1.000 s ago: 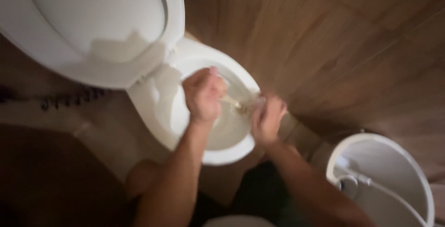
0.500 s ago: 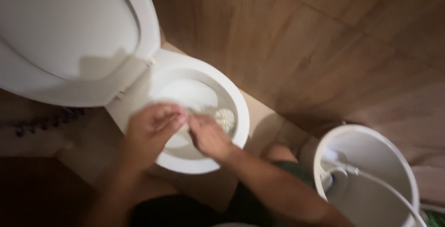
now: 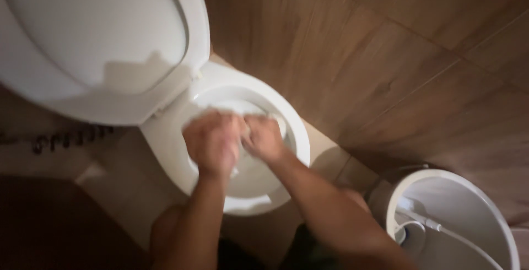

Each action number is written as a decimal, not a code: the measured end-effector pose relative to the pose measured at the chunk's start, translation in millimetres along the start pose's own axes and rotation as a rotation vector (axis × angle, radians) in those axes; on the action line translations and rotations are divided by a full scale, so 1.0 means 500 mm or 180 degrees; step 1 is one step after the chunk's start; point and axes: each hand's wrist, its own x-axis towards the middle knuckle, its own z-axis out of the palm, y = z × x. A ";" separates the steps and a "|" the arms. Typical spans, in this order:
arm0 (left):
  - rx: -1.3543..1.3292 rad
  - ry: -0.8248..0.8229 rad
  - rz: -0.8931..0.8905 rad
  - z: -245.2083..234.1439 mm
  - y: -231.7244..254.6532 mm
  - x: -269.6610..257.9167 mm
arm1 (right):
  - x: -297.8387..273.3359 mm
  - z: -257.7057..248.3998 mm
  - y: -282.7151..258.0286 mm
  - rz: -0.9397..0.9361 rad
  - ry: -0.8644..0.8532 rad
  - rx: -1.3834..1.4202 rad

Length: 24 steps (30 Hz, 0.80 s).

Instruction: Scrubbing and rinsing a toilet bowl and seat using a brush and sponge.

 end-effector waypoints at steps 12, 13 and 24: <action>0.0357 -0.0347 -0.0186 -0.020 0.002 0.022 | -0.020 -0.002 0.028 0.0503 -0.0434 -0.0145; 0.0001 0.0110 -0.0441 -0.041 -0.012 0.024 | 0.015 0.012 0.055 0.0128 -0.0413 -0.0144; 0.0598 0.0179 -0.0403 -0.066 -0.047 0.036 | 0.045 0.011 0.057 -0.0422 -0.0131 0.0136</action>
